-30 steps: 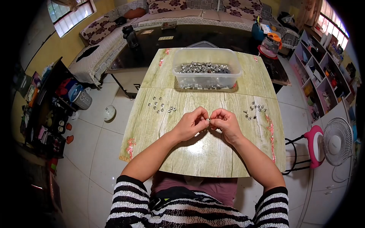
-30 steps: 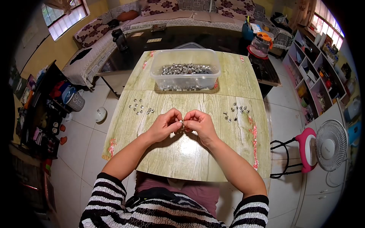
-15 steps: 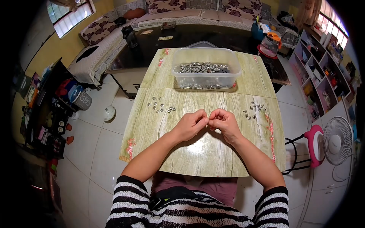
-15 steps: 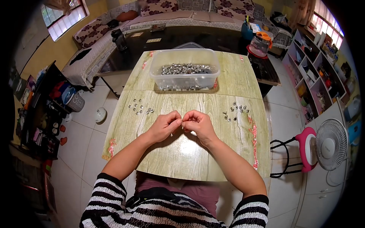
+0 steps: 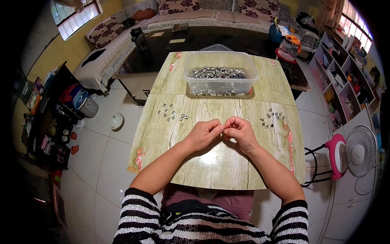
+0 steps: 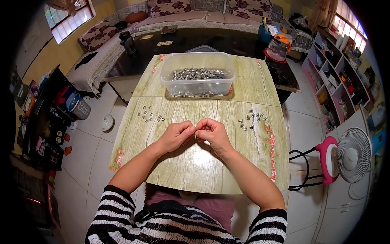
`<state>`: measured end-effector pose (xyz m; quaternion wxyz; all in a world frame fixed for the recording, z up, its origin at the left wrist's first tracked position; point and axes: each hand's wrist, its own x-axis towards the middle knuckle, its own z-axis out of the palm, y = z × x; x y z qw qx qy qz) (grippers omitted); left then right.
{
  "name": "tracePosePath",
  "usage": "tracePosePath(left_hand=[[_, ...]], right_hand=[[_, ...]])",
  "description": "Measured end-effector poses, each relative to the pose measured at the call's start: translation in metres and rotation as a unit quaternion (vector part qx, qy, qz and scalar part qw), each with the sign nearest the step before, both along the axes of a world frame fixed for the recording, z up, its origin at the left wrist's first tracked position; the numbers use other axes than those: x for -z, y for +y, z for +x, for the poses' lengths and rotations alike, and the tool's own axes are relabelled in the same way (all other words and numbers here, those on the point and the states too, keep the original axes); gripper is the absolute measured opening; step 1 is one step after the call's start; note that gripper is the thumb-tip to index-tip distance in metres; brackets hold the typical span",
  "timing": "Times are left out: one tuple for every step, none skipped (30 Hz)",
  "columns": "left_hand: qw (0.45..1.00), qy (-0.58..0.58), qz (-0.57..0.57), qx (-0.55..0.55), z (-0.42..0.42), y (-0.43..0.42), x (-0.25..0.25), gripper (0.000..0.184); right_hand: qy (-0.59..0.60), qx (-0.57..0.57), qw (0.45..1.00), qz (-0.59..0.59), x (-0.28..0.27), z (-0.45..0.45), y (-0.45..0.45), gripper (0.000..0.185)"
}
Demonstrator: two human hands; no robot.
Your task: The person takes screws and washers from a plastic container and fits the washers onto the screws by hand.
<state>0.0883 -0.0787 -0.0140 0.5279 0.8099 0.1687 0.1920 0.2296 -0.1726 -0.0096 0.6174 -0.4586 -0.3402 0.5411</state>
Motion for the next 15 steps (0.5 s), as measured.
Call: tracePosePath(left_hand=[[1.0, 0.0, 0.0, 0.0, -0.0001, -0.0009, 0.0, 0.018], [1.0, -0.028, -0.005, -0.006, -0.0002, -0.0026, -0.0003, 0.018], [0.998, -0.056, -0.01, -0.012, -0.0003, -0.0038, -0.0009, 0.018], [0.998, -0.056, -0.01, -0.012, -0.0003, -0.0044, -0.0021, 0.018], [0.998, -0.058, -0.002, -0.014, -0.0004, -0.005, -0.0034, 0.019], [0.998, -0.06, 0.006, -0.015, -0.0005, -0.0052, -0.004, 0.02], [0.998, -0.06, 0.006, -0.015, -0.0004, -0.005, -0.0039, 0.02], [0.999, -0.045, 0.011, -0.016, -0.0003, -0.0048, -0.0036, 0.02], [0.999, -0.029, 0.016, -0.018, -0.0001, -0.0046, -0.0035, 0.02], [0.999, -0.029, 0.016, -0.018, 0.0001, -0.0045, -0.0041, 0.02], [1.0, -0.021, 0.006, -0.012, 0.0004, -0.0043, -0.005, 0.02], [1.0, -0.012, -0.005, -0.006, 0.0006, -0.0041, -0.0055, 0.02], [1.0, -0.012, -0.005, -0.006, 0.0005, -0.004, -0.005, 0.02], [1.0, -0.023, -0.002, -0.012, 0.0004, -0.0037, -0.0038, 0.02], [0.999, -0.033, 0.0, -0.018, 0.0003, -0.0034, -0.0023, 0.021]], right_hand=[[0.002, 0.006, 1.0, 0.0, 0.0011, 0.0004, 0.0003, 0.01], [0.004, 0.012, 1.0, -0.001, 0.0018, 0.0008, 0.0005, 0.01], [0.004, 0.012, 1.0, -0.001, 0.0021, 0.001, 0.0005, 0.01], [0.001, 0.009, 1.0, 0.002, 0.0022, 0.0012, 0.0006, 0.01], [-0.002, 0.006, 1.0, 0.006, 0.0023, 0.0012, 0.0007, 0.01], [-0.002, 0.005, 1.0, 0.006, 0.0023, 0.0011, 0.0006, 0.01], [0.002, 0.003, 1.0, 0.004, 0.0022, 0.001, 0.0005, 0.01], [0.006, 0.001, 1.0, 0.002, 0.002, 0.001, 0.0002, 0.01], [0.006, 0.0, 1.0, 0.002, 0.0017, 0.001, 0.0, 0.01], [0.004, -0.001, 1.0, 0.005, 0.0014, 0.0009, -0.0001, 0.01], [0.002, -0.003, 1.0, 0.007, 0.0012, 0.0008, -0.0001, 0.01], [0.001, -0.003, 1.0, 0.007, 0.0013, 0.0009, 0.0001, 0.01], [0.002, 0.0, 1.0, 0.005, 0.0015, 0.0009, 0.0002, 0.01], [0.002, 0.002, 1.0, 0.003, 0.0017, 0.001, 0.0002, 0.01], [0.002, 0.002, 1.0, 0.003, 0.0017, 0.0012, 0.0002, 0.01]])
